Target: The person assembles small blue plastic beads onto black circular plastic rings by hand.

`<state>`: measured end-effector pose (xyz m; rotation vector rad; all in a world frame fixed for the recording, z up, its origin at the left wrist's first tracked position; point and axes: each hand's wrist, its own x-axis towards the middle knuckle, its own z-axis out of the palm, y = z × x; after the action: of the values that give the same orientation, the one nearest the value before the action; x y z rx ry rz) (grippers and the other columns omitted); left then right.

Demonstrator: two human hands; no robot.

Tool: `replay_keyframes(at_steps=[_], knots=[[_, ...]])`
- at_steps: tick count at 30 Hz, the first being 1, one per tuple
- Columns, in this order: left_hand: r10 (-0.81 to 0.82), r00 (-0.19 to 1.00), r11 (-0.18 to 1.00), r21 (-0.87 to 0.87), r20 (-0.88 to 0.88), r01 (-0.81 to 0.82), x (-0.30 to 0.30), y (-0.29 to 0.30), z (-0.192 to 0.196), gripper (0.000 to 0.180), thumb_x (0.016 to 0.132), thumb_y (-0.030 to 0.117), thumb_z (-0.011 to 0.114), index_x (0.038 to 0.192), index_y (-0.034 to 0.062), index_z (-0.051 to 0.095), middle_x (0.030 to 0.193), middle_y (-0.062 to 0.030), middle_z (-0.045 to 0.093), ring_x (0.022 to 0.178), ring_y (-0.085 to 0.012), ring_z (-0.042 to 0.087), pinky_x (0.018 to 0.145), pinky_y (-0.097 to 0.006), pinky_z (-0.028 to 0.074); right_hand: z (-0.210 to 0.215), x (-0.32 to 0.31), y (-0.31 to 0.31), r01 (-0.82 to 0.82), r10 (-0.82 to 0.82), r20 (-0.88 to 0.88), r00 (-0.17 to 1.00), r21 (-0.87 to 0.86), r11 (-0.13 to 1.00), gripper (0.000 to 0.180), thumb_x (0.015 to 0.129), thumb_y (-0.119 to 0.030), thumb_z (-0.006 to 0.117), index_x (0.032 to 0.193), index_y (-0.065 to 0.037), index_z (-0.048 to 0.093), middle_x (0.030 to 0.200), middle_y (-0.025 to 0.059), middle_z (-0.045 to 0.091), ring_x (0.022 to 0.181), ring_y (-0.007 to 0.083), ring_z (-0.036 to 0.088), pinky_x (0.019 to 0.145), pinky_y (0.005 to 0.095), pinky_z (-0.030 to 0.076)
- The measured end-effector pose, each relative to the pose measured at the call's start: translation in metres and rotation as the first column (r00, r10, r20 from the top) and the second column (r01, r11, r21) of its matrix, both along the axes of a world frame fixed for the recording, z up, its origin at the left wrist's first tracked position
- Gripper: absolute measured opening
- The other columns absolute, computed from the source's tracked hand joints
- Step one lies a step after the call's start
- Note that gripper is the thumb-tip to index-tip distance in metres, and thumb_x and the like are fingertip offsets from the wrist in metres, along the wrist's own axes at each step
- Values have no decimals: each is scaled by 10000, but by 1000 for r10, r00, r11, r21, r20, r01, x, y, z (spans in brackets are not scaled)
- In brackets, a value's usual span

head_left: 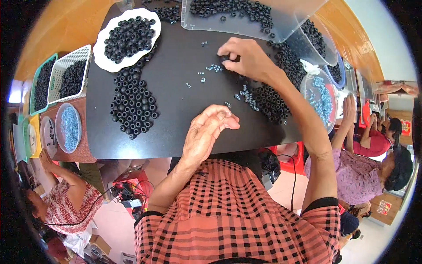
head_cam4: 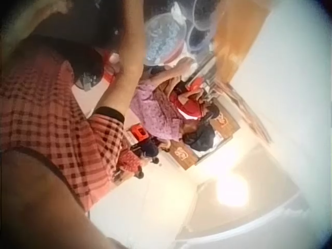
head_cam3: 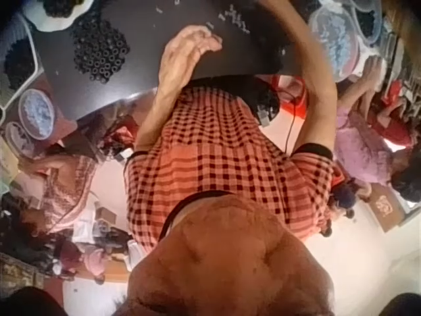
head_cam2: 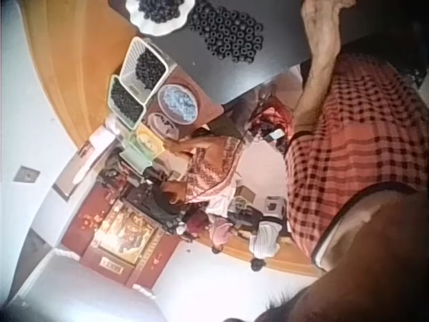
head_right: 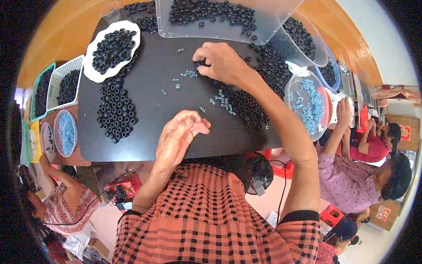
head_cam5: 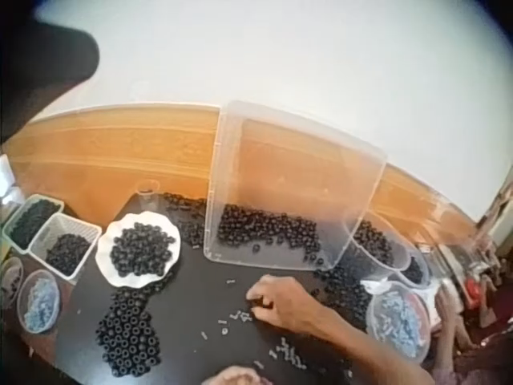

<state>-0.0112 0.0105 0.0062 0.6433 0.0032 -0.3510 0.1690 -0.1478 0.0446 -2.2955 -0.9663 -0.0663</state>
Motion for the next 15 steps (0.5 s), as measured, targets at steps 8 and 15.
replay_keyframes(at_steps=[8, 15], knots=[[65, 996, 998, -9, 62, -64, 1, -1, -4, 177, 969, 95, 449, 1048, -13, 564, 888, -129, 651, 916, -210, 627, 886, -336, 476, 4, -27, 8, -16, 19, -24, 1000, 145, 989, 201, 701, -15, 641, 899, -2, 608, 827, 69, 616, 697, 155, 611, 680, 286, 492], [172, 985, 985, -21, 31, -171, 13, 6, 9, 225, 954, 126, 487, 1088, -43, 552, 962, -121, 632, 915, -196, 625, 852, -329, 490, 20, -82, 15, -44, 73, -70, 995, 356, 934, 259, 735, -23, 650, 990, -31, 603, 956, 46, 654, 831, 133, 615, 790, 277, 476]])
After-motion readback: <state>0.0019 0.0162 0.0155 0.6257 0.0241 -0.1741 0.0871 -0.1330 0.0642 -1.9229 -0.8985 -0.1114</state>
